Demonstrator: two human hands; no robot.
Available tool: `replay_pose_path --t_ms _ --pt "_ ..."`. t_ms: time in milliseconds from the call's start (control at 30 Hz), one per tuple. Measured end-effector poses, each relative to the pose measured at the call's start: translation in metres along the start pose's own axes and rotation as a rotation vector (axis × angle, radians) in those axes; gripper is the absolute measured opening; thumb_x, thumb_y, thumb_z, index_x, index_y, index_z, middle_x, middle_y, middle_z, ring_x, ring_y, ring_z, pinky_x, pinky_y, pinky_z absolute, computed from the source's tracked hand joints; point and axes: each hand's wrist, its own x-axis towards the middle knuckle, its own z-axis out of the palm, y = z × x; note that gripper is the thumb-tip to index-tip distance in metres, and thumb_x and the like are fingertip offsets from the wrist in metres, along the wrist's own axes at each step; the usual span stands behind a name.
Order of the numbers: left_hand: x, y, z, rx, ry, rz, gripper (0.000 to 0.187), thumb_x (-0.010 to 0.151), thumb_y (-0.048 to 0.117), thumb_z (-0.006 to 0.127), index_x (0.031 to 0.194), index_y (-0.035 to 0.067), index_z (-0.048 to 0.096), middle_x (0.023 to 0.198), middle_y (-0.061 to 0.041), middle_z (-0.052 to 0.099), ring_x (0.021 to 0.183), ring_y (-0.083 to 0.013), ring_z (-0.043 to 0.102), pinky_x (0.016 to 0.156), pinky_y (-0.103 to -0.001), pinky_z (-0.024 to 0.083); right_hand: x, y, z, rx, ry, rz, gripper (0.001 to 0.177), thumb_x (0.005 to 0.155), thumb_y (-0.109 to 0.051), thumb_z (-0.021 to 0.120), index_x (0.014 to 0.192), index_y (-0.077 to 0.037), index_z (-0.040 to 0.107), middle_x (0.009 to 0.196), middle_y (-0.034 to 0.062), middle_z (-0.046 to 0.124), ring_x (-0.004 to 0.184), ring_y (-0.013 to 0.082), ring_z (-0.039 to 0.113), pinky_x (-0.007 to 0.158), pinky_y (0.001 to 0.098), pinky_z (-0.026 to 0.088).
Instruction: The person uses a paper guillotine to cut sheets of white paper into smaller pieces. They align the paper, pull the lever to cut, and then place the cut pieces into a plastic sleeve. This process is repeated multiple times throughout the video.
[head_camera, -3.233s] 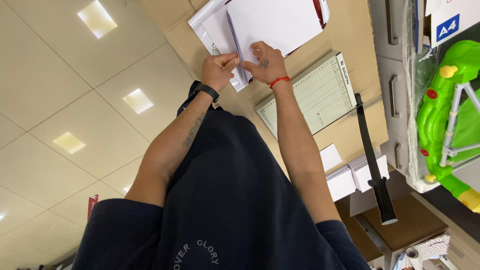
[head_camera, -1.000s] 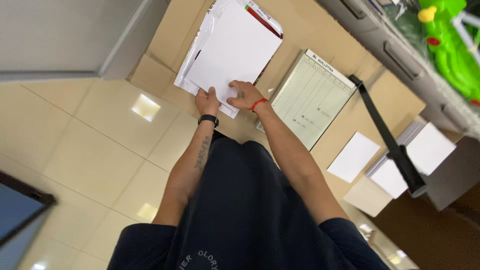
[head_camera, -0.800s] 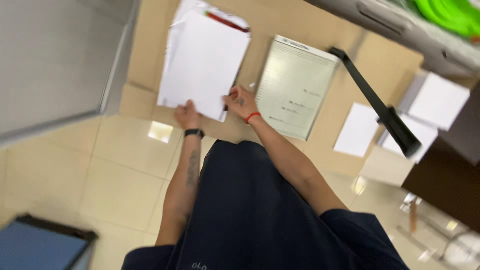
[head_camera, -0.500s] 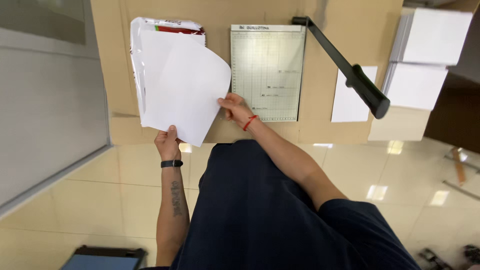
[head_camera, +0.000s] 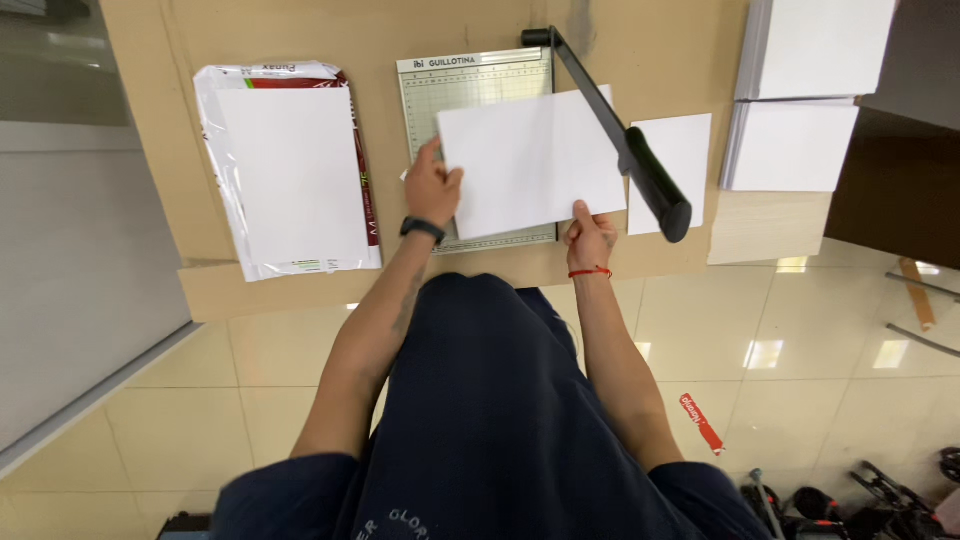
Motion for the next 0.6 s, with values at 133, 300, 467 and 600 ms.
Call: replay_pose_path --t_ms 133,300,467,600 --pt "0.047 0.011 0.050 0.349 0.209 0.499 0.079 0.106 0.010 0.091 0.179 0.006 0.062 0.136 -0.016 0.074 0.124 -0.0402 0.074 0.112 -0.053 0.054 0.036 -0.008 -0.002 0.032 0.026 -0.003 0.014 0.121 -0.016 0.094 0.115 -0.010 0.083 0.061 0.0028 0.060 0.050 0.0164 0.062 0.051 0.0286 0.048" --pt "0.059 0.023 0.050 0.658 -0.193 0.653 0.064 0.121 0.024 0.073 0.184 0.014 0.073 0.204 -0.020 0.047 0.187 -0.0500 0.042 0.154 -0.083 0.015 0.019 -0.048 0.033 0.198 0.115 0.118 0.048 0.113 -0.013 0.096 0.097 -0.019 0.051 0.061 0.0031 0.054 0.052 0.0174 0.056 0.054 0.0370 0.039" --pt "0.059 0.029 0.047 0.704 -0.227 0.649 0.066 0.126 0.037 0.070 0.187 0.014 0.070 0.205 -0.020 0.046 0.188 -0.0498 0.039 0.153 -0.084 0.015 0.017 -0.043 0.042 0.250 0.151 0.218 0.029 0.105 -0.017 0.100 0.106 -0.016 0.071 0.072 0.0043 0.067 0.054 0.0196 0.060 0.055 0.0374 0.045" --pt "0.059 0.033 0.045 0.731 -0.265 0.641 0.069 0.130 0.047 0.065 0.192 0.016 0.066 0.207 -0.019 0.043 0.189 -0.0486 0.039 0.153 -0.085 0.014 0.009 -0.038 0.052 0.184 0.130 0.278 0.041 0.103 -0.018 0.104 0.101 -0.013 0.063 0.061 0.0077 0.059 0.054 0.0204 0.059 0.052 0.0370 0.044"
